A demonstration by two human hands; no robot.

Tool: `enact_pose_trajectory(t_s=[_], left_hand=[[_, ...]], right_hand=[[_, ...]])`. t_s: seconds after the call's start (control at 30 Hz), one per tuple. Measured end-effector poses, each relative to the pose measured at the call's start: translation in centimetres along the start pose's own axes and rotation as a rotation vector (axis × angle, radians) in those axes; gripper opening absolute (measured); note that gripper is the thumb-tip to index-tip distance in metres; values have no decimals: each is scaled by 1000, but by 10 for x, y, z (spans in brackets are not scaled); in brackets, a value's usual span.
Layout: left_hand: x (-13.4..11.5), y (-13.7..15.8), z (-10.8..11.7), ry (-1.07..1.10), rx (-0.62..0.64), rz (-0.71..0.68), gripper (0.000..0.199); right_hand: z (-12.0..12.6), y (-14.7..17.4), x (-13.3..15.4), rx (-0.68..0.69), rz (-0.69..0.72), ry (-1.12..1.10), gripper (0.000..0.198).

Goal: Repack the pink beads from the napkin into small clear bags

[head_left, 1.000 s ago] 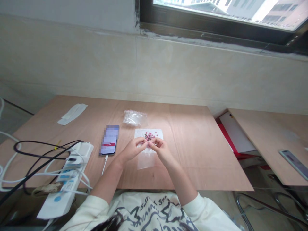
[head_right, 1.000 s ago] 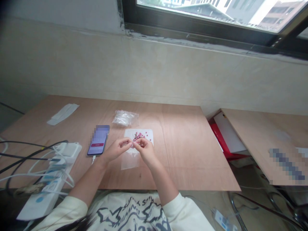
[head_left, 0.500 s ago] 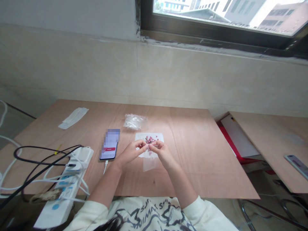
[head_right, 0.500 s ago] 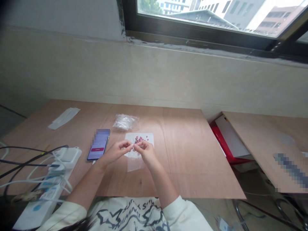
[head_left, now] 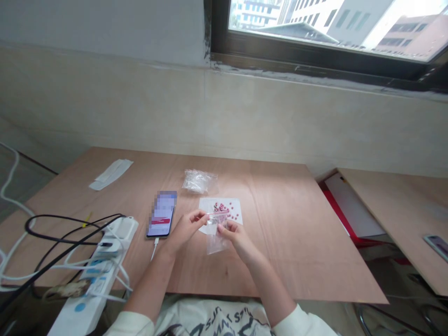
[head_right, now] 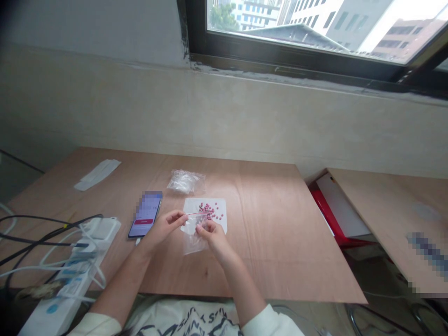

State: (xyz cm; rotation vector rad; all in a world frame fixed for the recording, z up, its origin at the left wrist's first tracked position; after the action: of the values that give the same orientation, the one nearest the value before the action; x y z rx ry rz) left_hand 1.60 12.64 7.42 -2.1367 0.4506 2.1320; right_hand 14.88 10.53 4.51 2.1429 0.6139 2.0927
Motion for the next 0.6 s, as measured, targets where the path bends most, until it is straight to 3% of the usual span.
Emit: enact_pose_trajectory(t_s=[0.17, 0.3, 0.4, 0.5, 0.6], left_hand=[[17, 7, 23, 57, -141, 52, 34], [28, 13, 33, 55, -139, 116, 32], [32, 17, 38, 51, -150, 138, 30], [34, 19, 40, 30, -139, 155, 28], [38, 22, 43, 16, -114, 168, 27]], right_hand=[[24, -21, -5, -227, -19, 13, 30], [36, -67, 20, -363, -23, 96, 24], [29, -112, 46, -457, 33, 268, 16], [14, -152, 53, -504, -2, 435, 12], [2, -170, 52, -577, -4, 522, 24]])
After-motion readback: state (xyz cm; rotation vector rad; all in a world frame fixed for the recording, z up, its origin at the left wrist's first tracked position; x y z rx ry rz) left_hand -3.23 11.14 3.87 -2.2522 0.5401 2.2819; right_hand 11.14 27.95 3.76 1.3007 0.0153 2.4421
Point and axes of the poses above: each hand's wrist, its own y-axis away from the middle knuckle, its own z-axis out of the back of the hand, x = y × z, the point moved 7 cm from there along -y, towards the middle knuckle, and after that the axes turned 12 degrees about y, right-handed, at the moved point
